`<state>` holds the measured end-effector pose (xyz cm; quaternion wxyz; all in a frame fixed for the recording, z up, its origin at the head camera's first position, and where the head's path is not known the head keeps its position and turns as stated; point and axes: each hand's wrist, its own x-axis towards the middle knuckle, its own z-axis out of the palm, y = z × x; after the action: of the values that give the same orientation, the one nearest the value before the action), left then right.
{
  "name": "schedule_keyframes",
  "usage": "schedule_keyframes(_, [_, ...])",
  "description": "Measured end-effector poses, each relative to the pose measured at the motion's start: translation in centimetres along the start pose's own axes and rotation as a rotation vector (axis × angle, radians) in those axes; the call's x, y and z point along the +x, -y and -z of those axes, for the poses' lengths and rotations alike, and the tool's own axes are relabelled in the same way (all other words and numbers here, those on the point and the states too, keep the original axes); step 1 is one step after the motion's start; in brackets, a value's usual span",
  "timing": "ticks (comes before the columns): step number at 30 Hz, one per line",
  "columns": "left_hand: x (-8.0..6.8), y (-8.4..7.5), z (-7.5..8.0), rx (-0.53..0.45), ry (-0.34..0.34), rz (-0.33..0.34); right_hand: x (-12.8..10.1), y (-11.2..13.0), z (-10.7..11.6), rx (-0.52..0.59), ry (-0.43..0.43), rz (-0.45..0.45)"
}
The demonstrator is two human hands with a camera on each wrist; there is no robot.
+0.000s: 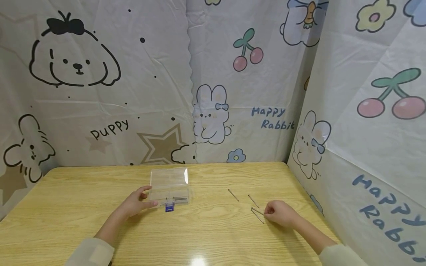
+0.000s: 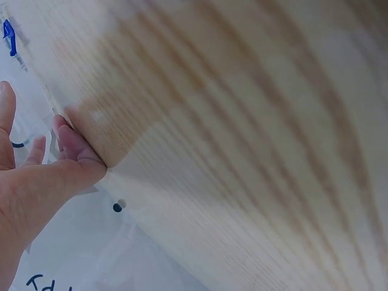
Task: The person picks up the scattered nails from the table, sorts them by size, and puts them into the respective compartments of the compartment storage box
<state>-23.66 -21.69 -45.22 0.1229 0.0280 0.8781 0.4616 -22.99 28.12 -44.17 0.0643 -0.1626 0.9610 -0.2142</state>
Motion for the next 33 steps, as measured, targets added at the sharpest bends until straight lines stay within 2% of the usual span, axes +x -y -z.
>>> schedule_keyframes(19, [-0.1,-0.1,-0.1,0.0,-0.005,0.001,0.2,0.5,0.4,0.021,-0.055,-0.007])
schedule_keyframes(33, [-0.2,-0.1,-0.1,0.005,-0.011,-0.02,1.9,2.3,0.7,0.031,-0.07,0.004])
